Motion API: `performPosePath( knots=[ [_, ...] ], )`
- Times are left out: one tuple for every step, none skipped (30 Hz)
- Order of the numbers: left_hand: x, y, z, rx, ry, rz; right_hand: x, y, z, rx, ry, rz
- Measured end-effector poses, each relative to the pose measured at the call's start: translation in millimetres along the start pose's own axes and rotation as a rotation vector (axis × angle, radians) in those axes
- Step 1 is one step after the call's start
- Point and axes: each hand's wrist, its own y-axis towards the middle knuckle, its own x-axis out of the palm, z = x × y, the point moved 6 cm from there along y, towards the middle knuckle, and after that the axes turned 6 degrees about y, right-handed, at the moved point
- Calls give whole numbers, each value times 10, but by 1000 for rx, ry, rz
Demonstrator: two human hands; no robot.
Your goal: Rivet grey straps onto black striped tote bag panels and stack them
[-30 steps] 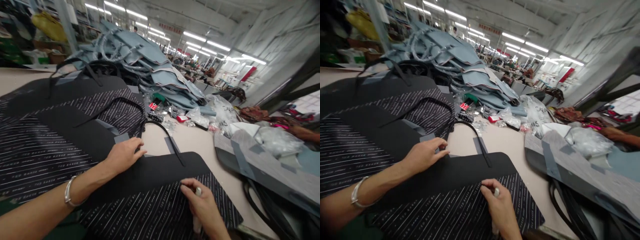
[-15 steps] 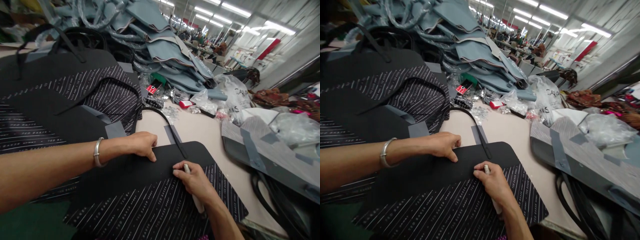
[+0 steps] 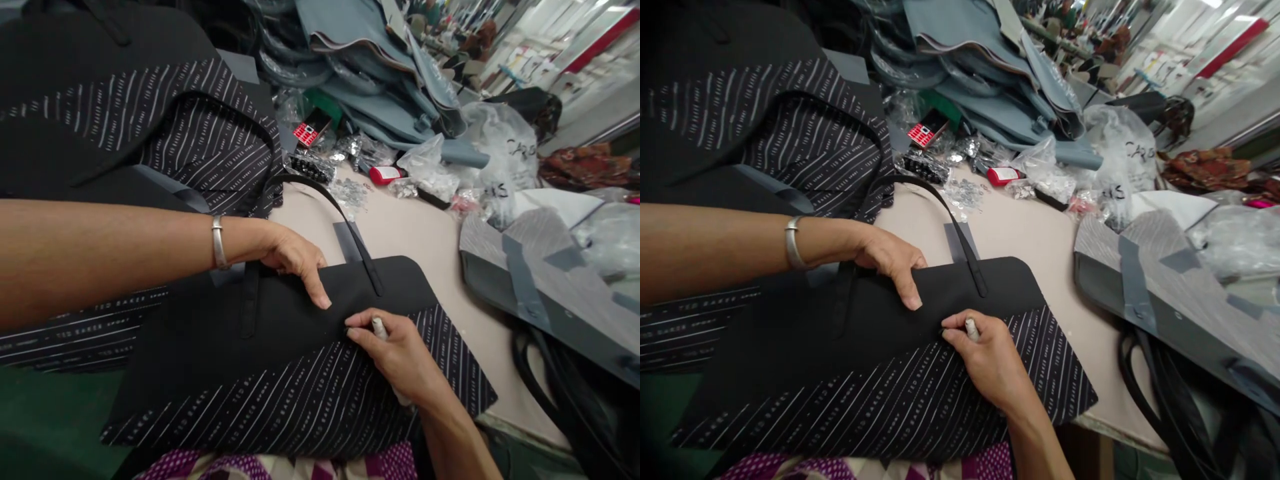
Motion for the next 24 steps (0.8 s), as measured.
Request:
performPosePath(
  knots=[
    [25, 22, -1, 0, -15, -33, 13, -19, -25, -23, -28, -8],
    [42, 44, -2, 4, -30, -56, 26, -37, -47, -41, -54, -17],
    [52, 64, -3, 12, -40, -71, 38, -52, -64, -53, -77, -24],
    [58, 83, -6, 18, -46, -80, 49, -64, -76, -62, -98, -28],
    [62, 98, -13, 20, -50, -88, 61, -75, -87, -74, -118, -35],
    [66, 109, -22, 18, -54, -97, 73, -85, -98, -92, -139, -42],
    [71, 117, -31, 15, -61, -108, 85, -94, -110, -116, -160, -49],
    [77, 120, -38, 13, -68, -120, 97, -102, -122, -141, -181, -55],
    [83, 121, -43, 10, -77, -129, 108, -111, -133, -167, -198, -61],
    [89, 120, -47, 8, -85, -135, 117, -119, -143, -191, -210, -65],
    [95, 118, -48, 7, -92, -140, 125, -127, -150, -209, -217, -65],
    [99, 116, -48, 7, -96, -141, 132, -132, -153, -220, -218, -68],
    [104, 114, -47, 8, -99, -143, 140, -135, -153, -226, -215, -72],
    [108, 114, -47, 7, -99, -145, 149, -137, -151, -228, -211, -77],
    [112, 116, -49, 5, -96, -149, 159, -136, -147, -230, -208, -84],
    [116, 120, -52, 3, -92, -156, 170, -135, -142, -232, -207, -89],
    [120, 125, -55, 2, -87, -163, 180, -132, -139, -238, -210, -92],
    [122, 132, -59, 3, -83, -170, 189, -131, -138, -249, -216, -92],
    [124, 140, -60, 8, -80, -177, 198, -130, -141, -264, -230, -88],
    [126, 146, -61, 14, -79, -184, 209, -133, -146, -284, -248, -85],
    [126, 152, -63, 18, -79, -187, 217, -137, -151, -302, -272, -74],
    [122, 157, -66, 15, -81, -184, 223, -141, -152, -309, -302, -56],
    [118, 161, -71, 8, -85, -178, 227, -146, -149, -305, -334, -33],
    [113, 164, -76, -4, -90, -170, 229, -151, -143, -294, -368, -4]
  ],
)
